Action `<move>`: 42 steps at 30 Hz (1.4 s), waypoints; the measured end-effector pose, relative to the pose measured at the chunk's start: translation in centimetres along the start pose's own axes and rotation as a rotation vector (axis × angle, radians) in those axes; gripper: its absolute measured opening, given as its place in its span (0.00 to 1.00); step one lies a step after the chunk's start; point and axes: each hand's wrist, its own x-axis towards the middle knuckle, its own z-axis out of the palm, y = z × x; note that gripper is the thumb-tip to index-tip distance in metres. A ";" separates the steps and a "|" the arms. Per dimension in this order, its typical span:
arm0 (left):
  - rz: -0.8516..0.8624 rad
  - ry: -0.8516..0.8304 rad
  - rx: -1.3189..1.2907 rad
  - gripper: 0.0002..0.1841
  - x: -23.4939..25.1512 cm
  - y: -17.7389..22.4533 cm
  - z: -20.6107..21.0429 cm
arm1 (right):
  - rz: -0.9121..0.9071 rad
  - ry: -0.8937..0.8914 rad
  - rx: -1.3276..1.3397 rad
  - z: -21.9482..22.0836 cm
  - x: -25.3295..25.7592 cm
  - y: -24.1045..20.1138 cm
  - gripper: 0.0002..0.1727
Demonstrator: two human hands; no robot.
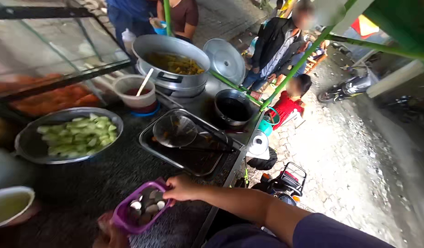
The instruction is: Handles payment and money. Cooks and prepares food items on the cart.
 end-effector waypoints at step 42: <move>0.543 -0.036 0.568 0.05 -2.4 3.2 -1.2 | 0.093 -0.223 0.395 -1.6 2.2 -1.9 0.13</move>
